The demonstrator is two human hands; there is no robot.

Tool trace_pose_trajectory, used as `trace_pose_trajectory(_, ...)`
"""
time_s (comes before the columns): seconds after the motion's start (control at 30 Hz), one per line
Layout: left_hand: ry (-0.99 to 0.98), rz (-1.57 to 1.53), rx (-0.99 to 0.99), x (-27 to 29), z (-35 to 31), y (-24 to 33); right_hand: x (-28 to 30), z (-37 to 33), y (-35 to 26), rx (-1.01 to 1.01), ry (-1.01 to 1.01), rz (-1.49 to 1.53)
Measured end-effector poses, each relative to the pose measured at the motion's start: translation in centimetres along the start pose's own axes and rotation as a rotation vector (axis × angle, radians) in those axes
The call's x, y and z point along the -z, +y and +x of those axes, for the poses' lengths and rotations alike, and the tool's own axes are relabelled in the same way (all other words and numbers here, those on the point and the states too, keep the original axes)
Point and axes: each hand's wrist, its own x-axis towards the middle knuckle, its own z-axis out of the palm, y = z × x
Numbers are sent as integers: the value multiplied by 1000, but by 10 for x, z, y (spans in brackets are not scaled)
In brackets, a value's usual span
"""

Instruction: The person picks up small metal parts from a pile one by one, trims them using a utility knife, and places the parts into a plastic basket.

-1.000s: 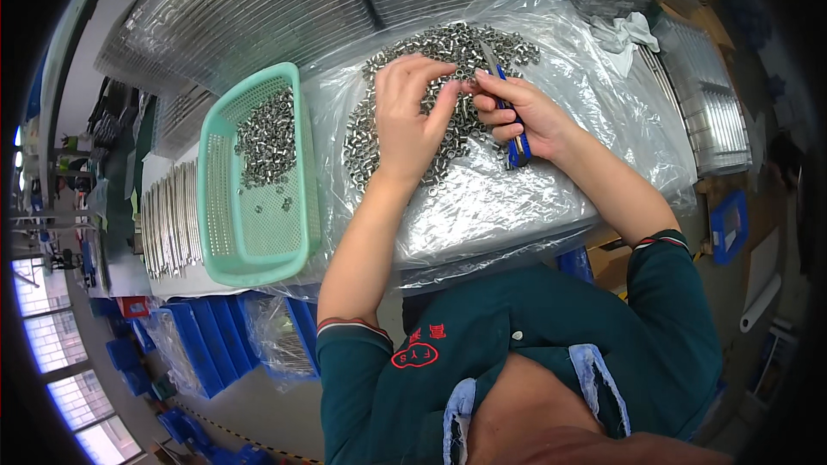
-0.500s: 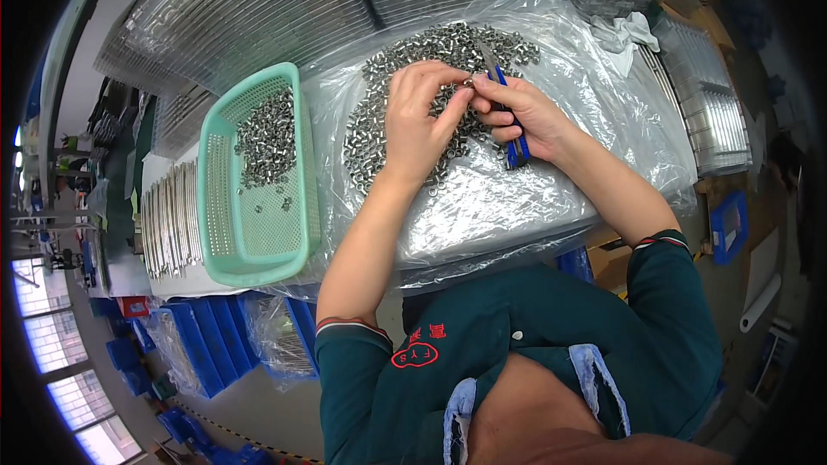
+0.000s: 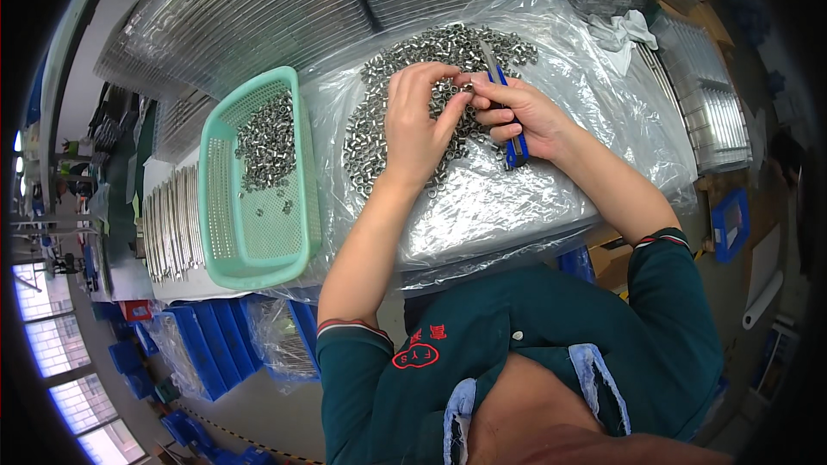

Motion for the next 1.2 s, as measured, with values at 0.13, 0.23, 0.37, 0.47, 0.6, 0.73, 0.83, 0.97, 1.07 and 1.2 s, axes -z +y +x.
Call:
trace_pose_trajectory(0.13, -12, 3, 28, 0, -1, 0, 0, 0, -1, 8, -7, -20)
trace_pose_trajectory(0.23, -26, -6, 48, -1, -1, 1, 1, -1, -1, 18, -8, -28)
trace_pose_trajectory(0.37, -47, 31, -48, 2, 0, -1, 0, 0, 1, -1, 36, -24)
trace_pose_trajectory(0.47, -15, -129, 150, 4, -4, -4, 0, 1, 0, -11, 18, -24)
trace_pose_trajectory(0.6, 613, -691, 398, 24, 11, -10, 0, 0, -3, -12, 3, -17)
trace_pose_trajectory(0.73, 748, -691, 534, 42, 15, -24, -2, 2, 0, -13, -11, -5)
trace_pose_trajectory(0.83, 575, -465, 601, 41, 17, -25, 1, 2, -1, -4, -24, 9)
trace_pose_trajectory(0.97, -138, 572, 550, 44, 5, -34, 0, 2, -1, 4, -1, 18)
trace_pose_trajectory(1.07, -420, 719, 593, 45, -1, -41, 1, 2, 0, 6, -1, 8)
trace_pose_trajectory(1.2, -246, 462, 496, 35, 7, -30, 0, 1, -1, 8, -2, -2)
